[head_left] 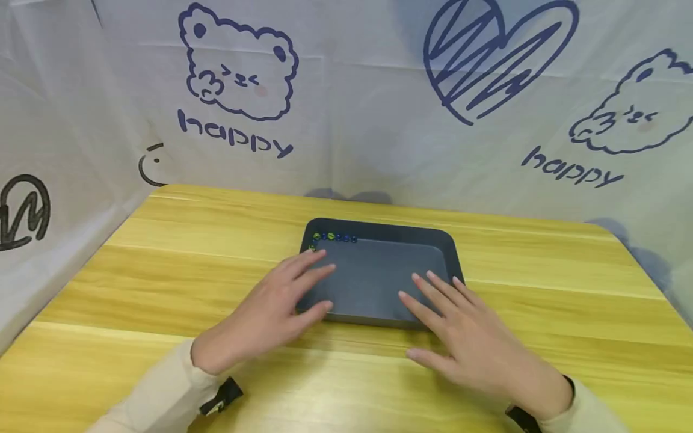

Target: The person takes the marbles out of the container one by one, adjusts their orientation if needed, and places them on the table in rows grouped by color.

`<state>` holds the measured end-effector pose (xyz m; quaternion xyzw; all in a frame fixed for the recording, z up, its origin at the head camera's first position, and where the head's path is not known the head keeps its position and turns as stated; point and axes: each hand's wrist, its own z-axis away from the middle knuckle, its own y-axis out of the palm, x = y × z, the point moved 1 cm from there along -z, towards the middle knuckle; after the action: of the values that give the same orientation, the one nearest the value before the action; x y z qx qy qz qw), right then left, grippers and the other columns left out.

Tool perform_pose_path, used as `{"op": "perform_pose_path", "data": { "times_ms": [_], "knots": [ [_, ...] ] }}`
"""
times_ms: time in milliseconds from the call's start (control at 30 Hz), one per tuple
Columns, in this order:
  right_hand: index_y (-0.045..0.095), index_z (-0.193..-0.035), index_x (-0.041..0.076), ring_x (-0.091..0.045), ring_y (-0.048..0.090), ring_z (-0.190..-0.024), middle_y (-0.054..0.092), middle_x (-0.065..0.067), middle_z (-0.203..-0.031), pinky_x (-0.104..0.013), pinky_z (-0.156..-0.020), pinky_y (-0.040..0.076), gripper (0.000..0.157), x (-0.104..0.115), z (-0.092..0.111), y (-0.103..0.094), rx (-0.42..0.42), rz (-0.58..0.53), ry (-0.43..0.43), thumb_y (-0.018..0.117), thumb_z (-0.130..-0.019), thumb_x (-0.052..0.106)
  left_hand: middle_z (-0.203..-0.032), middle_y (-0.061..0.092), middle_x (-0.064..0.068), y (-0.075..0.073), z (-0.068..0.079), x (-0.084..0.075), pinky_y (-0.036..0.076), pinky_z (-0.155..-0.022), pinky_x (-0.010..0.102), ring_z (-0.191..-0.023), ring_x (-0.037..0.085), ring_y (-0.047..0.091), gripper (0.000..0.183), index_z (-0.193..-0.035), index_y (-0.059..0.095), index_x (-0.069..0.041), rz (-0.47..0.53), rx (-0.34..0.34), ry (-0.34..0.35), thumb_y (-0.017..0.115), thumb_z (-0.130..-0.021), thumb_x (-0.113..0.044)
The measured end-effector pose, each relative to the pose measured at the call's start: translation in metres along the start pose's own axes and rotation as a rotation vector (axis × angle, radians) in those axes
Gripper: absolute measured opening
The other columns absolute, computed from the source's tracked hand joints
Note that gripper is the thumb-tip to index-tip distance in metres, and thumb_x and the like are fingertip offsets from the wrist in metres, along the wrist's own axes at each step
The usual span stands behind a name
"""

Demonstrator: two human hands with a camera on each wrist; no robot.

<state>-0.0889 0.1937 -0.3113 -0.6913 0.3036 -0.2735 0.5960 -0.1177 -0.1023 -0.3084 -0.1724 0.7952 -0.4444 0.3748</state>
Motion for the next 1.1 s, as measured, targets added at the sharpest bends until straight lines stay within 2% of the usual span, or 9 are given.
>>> {"op": "perform_pose_path", "data": {
  "times_ms": [133, 200, 267, 367, 533, 700, 800, 933, 1100],
  "knots": [
    [0.046, -0.145, 0.011, -0.035, 0.041, -0.132, 0.042, -0.015, -0.147, -0.056, -0.105, 0.038, 0.064, -0.008, -0.011, -0.010, -0.016, -0.112, 0.034, 0.057, -0.095, 0.048, -0.152, 0.027, 0.020, 0.002, -0.006, 0.020, 0.034, -0.106, 0.060, -0.136, 0.041, 0.029, 0.058, -0.148, 0.035, -0.003, 0.328, -0.023, -0.319, 0.059, -0.097, -0.019],
    [0.049, -0.143, 0.009, -0.034, 0.048, -0.126, 0.049, -0.015, -0.141, -0.054, -0.099, 0.045, 0.059, -0.013, -0.019, -0.013, -0.011, -0.212, 0.064, 0.058, -0.096, 0.043, -0.152, 0.025, 0.022, 0.005, -0.007, 0.032, 0.035, -0.106, 0.057, -0.135, 0.042, 0.031, 0.060, -0.150, 0.028, -0.001, 0.515, -0.024, -0.482, 0.055, -0.099, -0.016],
    [0.050, -0.141, 0.007, -0.031, 0.055, -0.118, 0.054, -0.014, -0.135, -0.051, -0.093, 0.050, 0.054, -0.019, -0.026, -0.015, 0.020, -0.339, 0.106, 0.058, -0.097, 0.039, -0.150, 0.026, 0.024, 0.007, -0.008, 0.041, 0.042, -0.103, 0.051, -0.130, 0.041, 0.038, 0.059, -0.150, 0.025, 0.000, 0.677, -0.020, -0.628, 0.052, -0.100, -0.015],
    [0.052, -0.139, 0.005, -0.024, 0.060, -0.110, 0.060, -0.012, -0.128, -0.044, -0.089, 0.053, 0.049, -0.029, -0.037, -0.020, 0.063, -0.498, 0.170, 0.056, -0.099, 0.033, -0.141, 0.035, 0.025, 0.013, -0.007, 0.053, 0.052, -0.092, 0.040, -0.115, 0.035, 0.049, 0.053, -0.146, 0.028, 0.005, 0.817, 0.003, -0.750, 0.050, -0.100, -0.013],
    [0.055, -0.135, 0.003, -0.018, 0.064, -0.095, 0.067, -0.006, -0.111, -0.035, -0.078, 0.056, 0.041, -0.043, -0.059, -0.027, 0.101, -0.592, 0.207, 0.057, -0.099, 0.023, -0.124, 0.048, 0.022, 0.020, -0.006, 0.064, 0.056, -0.071, 0.029, -0.089, 0.021, 0.053, 0.045, -0.137, 0.038, 0.010, 0.820, 0.053, -0.779, 0.049, -0.101, -0.014],
    [0.054, -0.135, 0.002, -0.024, 0.066, -0.089, 0.069, -0.008, -0.104, -0.036, -0.076, 0.057, 0.040, -0.046, -0.086, -0.029, 0.129, -0.699, 0.223, 0.057, -0.099, 0.020, -0.110, 0.053, 0.017, 0.022, -0.006, 0.069, 0.054, -0.066, 0.027, -0.084, 0.019, 0.052, 0.038, -0.131, 0.045, 0.008, 0.783, 0.035, -0.782, 0.048, -0.101, -0.015],
    [0.053, -0.136, 0.002, -0.026, 0.067, -0.088, 0.069, -0.012, -0.103, -0.040, -0.079, 0.058, 0.042, -0.047, -0.101, -0.026, 0.113, -0.753, 0.227, 0.058, -0.099, 0.018, -0.110, 0.054, 0.016, 0.024, -0.005, 0.070, 0.053, -0.065, 0.027, -0.085, 0.020, 0.053, 0.038, -0.131, 0.046, 0.008, 0.768, 0.025, -0.764, 0.048, -0.101, -0.015],
    [0.055, -0.135, 0.002, -0.029, 0.067, -0.090, 0.070, -0.011, -0.102, -0.043, -0.081, 0.057, 0.041, -0.048, -0.116, -0.020, 0.093, -0.756, 0.244, 0.059, -0.098, 0.018, -0.115, 0.056, 0.019, 0.025, -0.006, 0.072, 0.055, -0.066, 0.029, -0.084, 0.019, 0.056, 0.043, -0.135, 0.045, 0.008, 0.760, 0.016, -0.726, 0.048, -0.100, -0.016],
    [0.059, -0.132, 0.002, -0.029, 0.067, -0.092, 0.070, -0.012, -0.101, -0.043, -0.080, 0.057, 0.038, -0.049, -0.134, -0.015, 0.115, -0.694, 0.255, 0.059, -0.098, 0.019, -0.116, 0.059, 0.023, 0.026, -0.004, 0.073, 0.059, -0.072, 0.029, -0.080, 0.016, 0.061, 0.045, -0.137, 0.044, 0.011, 0.804, -0.028, -0.744, 0.051, -0.099, -0.012]
  ]
}}
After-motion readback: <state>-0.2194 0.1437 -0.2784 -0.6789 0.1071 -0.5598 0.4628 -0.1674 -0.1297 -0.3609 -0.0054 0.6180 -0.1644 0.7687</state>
